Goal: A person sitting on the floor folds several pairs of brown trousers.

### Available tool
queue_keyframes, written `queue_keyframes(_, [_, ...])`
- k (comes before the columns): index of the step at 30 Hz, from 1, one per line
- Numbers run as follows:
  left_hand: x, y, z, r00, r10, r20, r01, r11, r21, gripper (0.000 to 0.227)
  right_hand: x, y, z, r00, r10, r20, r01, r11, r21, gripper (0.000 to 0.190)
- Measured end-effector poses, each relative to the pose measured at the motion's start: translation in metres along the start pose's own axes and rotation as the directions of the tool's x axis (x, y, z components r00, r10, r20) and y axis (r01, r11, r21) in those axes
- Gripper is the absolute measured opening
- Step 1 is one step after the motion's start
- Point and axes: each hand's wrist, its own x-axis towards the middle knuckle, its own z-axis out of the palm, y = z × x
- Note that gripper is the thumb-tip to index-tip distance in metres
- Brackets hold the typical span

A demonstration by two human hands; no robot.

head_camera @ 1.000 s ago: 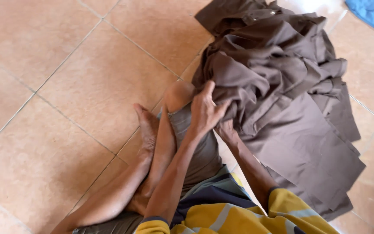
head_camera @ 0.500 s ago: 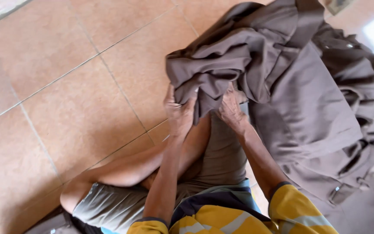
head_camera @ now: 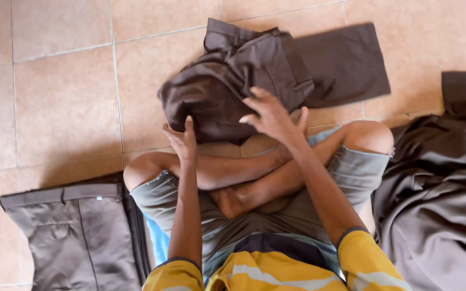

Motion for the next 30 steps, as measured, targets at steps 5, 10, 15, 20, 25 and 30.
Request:
queue_keyframes(5, [-0.049, 0.018, 0.008, 0.958, 0.213, 0.189, -0.267, 0.904, 0.335, 0.104, -0.028, 0.136, -0.013, 0.965, 0.236, -0.118, -0.259, 0.927, -0.27, 0.077])
queue_keyframes(10, [-0.035, -0.009, 0.039, 0.854, 0.088, 0.513, -0.394, 0.755, 0.525, 0.121, -0.005, 0.195, -0.041, 0.56, 0.818, 0.132, -0.79, 0.575, -0.213, 0.126])
queue_keyframes(15, [-0.011, -0.062, 0.085, 0.872, 0.254, 0.418, -0.487, 0.532, 0.693, 0.114, 0.026, 0.151, -0.012, 0.414, 0.887, 0.203, -0.822, 0.46, -0.337, 0.132])
queue_keyframes(20, [0.024, -0.082, 0.116, 0.91, 0.239, 0.339, -0.411, 0.619, 0.67, 0.108, 0.024, 0.157, 0.054, 0.477, 0.875, 0.084, -0.798, 0.471, -0.376, 0.091])
queue_keyframes(25, [0.02, -0.023, 0.082, 0.968, 0.174, 0.179, -0.246, 0.785, 0.568, 0.089, 0.02, 0.101, 0.121, 0.437, 0.896, -0.073, -0.823, 0.366, -0.434, 0.059])
queue_keyframes(30, [0.002, -0.006, 0.051, 0.976, 0.166, -0.143, -0.131, 0.965, 0.227, 0.085, -0.024, 0.113, 0.288, 0.497, 0.865, 0.06, -0.867, 0.498, 0.001, 0.056])
